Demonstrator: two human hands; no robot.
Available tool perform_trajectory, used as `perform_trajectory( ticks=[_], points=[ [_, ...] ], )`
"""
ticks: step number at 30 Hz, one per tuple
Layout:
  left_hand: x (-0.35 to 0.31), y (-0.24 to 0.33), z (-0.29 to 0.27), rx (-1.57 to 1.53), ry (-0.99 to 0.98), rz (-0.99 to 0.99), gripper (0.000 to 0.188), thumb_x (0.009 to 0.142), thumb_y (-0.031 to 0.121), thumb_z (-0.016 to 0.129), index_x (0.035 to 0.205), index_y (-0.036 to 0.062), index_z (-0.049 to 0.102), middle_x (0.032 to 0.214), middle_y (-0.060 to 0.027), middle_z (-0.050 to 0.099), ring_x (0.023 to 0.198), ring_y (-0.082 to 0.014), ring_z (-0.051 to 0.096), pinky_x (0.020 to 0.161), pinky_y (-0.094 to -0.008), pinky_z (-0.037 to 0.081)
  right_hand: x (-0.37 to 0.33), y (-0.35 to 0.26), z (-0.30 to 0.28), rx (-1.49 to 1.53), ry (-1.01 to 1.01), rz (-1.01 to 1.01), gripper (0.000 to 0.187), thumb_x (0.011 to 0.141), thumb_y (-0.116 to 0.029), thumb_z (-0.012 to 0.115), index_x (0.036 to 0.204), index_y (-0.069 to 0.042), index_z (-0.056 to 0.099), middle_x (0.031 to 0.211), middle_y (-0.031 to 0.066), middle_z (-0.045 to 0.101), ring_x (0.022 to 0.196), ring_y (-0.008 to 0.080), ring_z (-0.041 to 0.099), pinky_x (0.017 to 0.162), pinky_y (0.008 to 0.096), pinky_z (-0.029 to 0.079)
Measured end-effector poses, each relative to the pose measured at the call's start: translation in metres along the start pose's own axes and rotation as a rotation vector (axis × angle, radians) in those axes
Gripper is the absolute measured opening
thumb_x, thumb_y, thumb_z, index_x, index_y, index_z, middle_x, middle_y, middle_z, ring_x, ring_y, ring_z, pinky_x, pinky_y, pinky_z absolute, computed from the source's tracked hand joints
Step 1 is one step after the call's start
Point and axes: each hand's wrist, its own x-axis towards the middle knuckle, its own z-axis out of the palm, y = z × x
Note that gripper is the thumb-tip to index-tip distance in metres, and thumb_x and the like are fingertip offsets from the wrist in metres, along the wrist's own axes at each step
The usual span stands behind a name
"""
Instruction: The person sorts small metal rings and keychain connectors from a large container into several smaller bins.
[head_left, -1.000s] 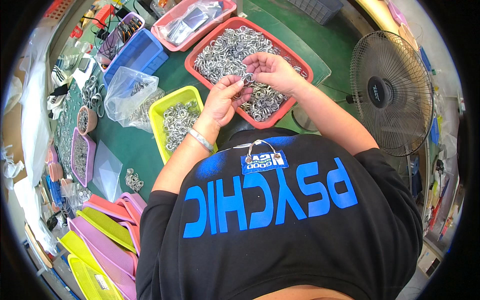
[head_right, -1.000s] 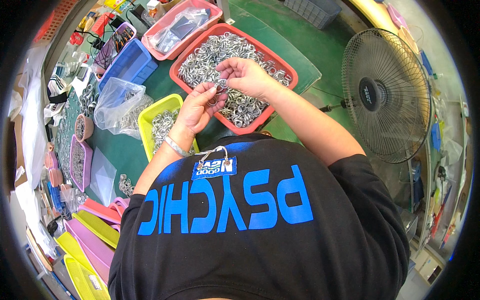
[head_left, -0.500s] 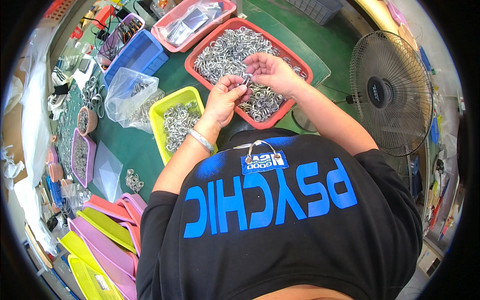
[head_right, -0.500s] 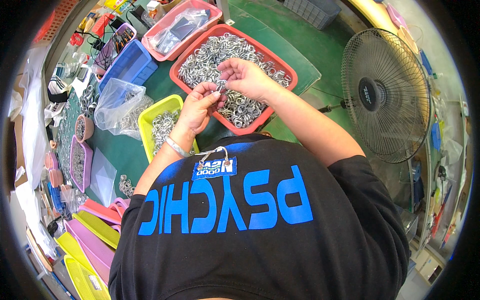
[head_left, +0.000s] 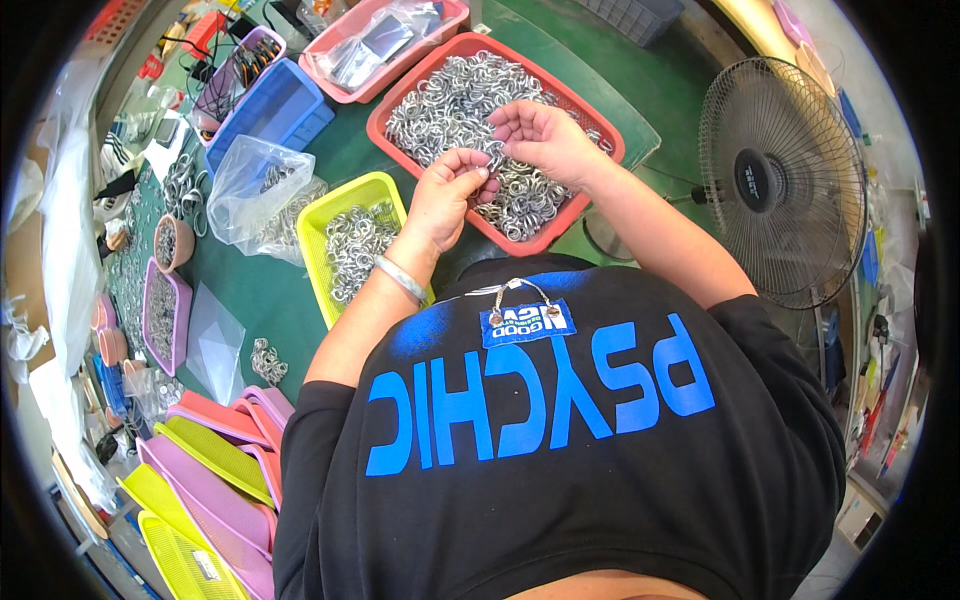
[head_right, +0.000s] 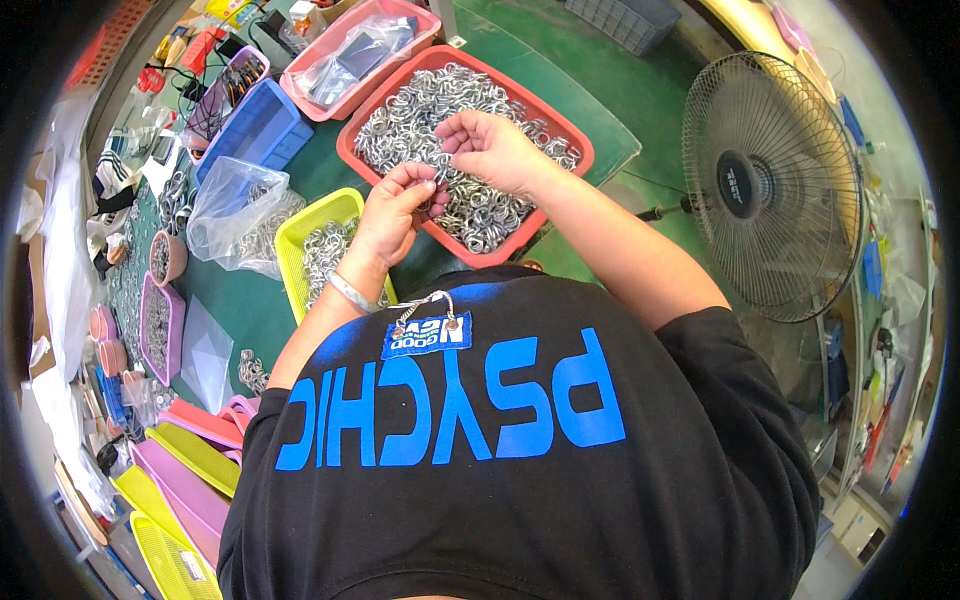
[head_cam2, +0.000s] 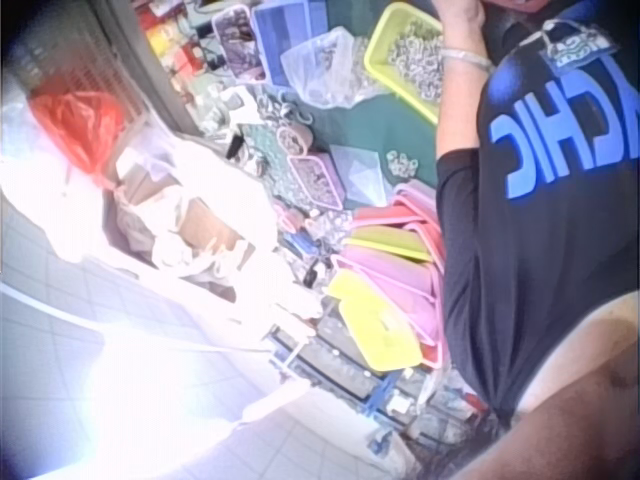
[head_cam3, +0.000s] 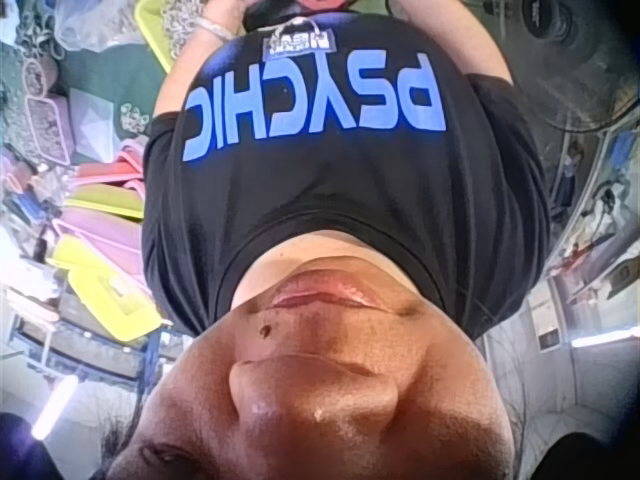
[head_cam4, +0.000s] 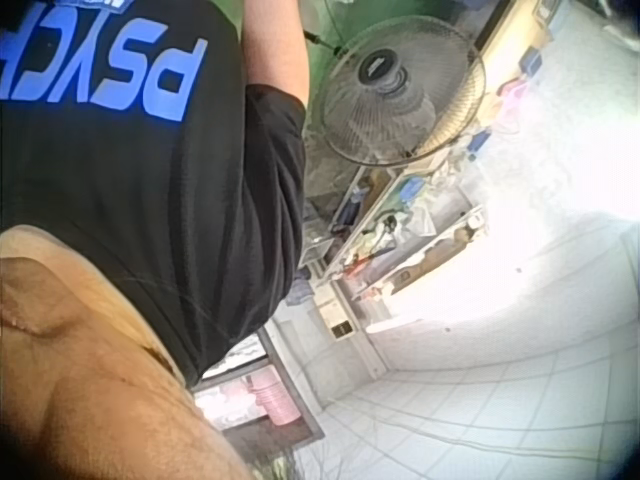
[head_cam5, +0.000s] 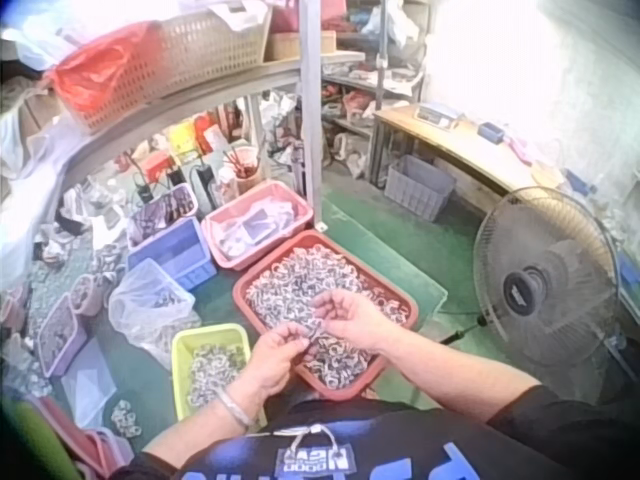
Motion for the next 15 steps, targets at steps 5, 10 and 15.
perform_trajectory(
  ticks=[5,10,15],
  points=[
    [0.001,-0.002,0.001,0.045,0.102,-0.026,0.022,0.082,0.004,0.050,0.105,0.0056,0.048,0.085,-0.0058,0.059,0.071,-0.0129,0.057,0.062,-0.0240,0.046,0.000,0.010,-0.008,-0.044,0.057,0.028,0.034,0.072,0.005,0.054,0.105,0.000,0.050,0.090,0.0038,0.054,0.086,0.0098,0.051,0.079,0.0232,0.043],
    [0.003,-0.007,-0.008,0.055,0.204,-0.119,0.023,0.083,0.007,0.050,0.106,0.0060,0.047,0.084,-0.0056,0.058,0.069,-0.0131,0.056,0.061,-0.0242,0.046,-0.012,0.013,-0.023,-0.844,-0.097,0.103,0.040,0.063,0.003,0.057,0.102,-0.003,0.053,0.081,0.0059,0.057,0.084,0.0164,0.053,0.074,0.0286,0.043],
    [0.004,-0.012,-0.014,0.021,0.151,-0.177,0.022,0.083,0.008,0.051,0.105,0.0062,0.048,0.083,-0.0050,0.058,0.069,-0.0138,0.056,0.062,-0.0253,0.046,-0.027,0.032,-0.025,-1.329,-0.244,-0.236,0.038,0.065,-0.001,0.054,0.101,-0.009,0.055,0.085,0.0079,0.060,0.083,0.0277,0.053,0.076,0.0360,0.043]
  ],
)
